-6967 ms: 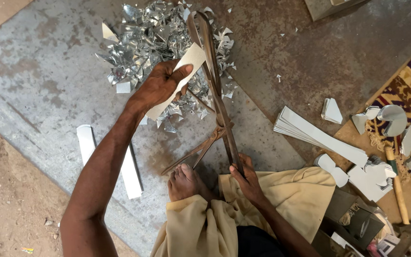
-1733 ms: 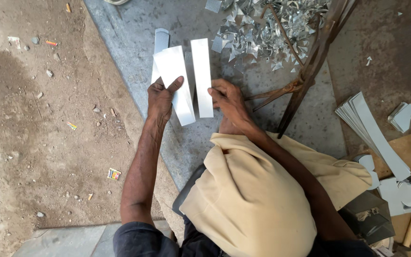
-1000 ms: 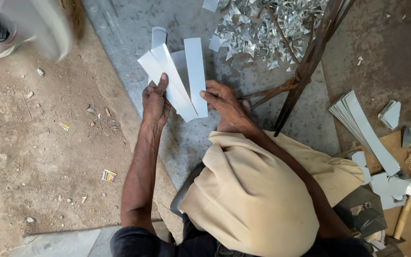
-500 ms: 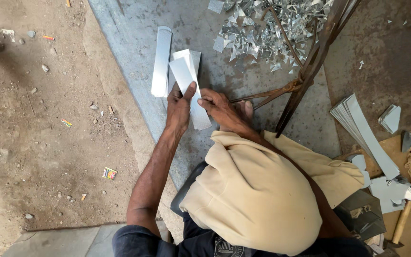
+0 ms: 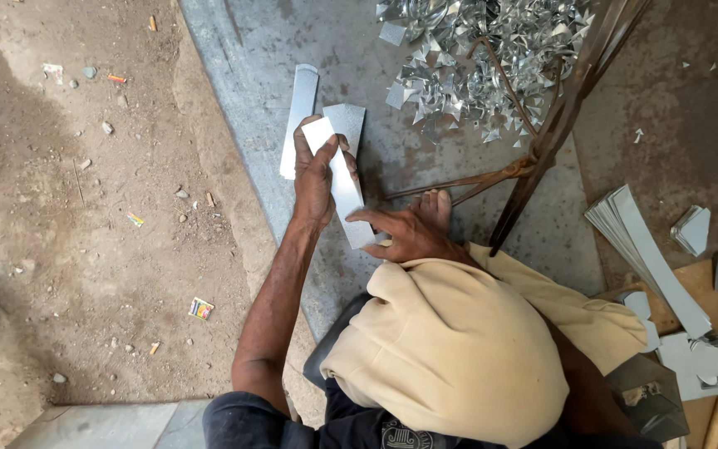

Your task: The person sits on the floor and cuts narrow strips of sheet metal one at a time using large hand shears, placing each cut strip onto a growing stack beside them, with scrap offcuts accumulating in a pile nearby.

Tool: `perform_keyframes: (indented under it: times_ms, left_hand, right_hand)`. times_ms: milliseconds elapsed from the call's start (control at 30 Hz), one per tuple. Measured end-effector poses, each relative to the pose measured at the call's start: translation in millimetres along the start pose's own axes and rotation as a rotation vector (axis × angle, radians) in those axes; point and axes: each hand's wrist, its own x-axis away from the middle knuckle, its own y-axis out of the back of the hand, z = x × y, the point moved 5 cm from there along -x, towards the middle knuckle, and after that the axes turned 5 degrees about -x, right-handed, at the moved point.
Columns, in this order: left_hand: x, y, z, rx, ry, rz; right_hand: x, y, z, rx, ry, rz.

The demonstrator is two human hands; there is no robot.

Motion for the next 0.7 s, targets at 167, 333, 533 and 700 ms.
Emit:
perform_keyframes:
  times_ms: [167,333,533,700]
  left_hand:
    - [-3.5,-6.9,4.5,-0.01,0.03,-0.028]
    - [-2.8,-20.8,24.7,-0.159,0.265,-0.044]
    - [-15.9,-67.2,20.3,-0.157,0.289,0.124]
    - [-28.4,-114.7,1.5,-0.679,0.48,0.43]
  right_hand:
    - [6.3,11.4,9.3,0.383,-0.055,-0.116]
    - [13.3,28.8,6.2,0.248,-0.01,-0.186]
    - [30.7,51.2,-8.2,-0.005,-0.163,-0.159]
    - [71.2,154.4,3.1,0.077,-0.054,-0.627]
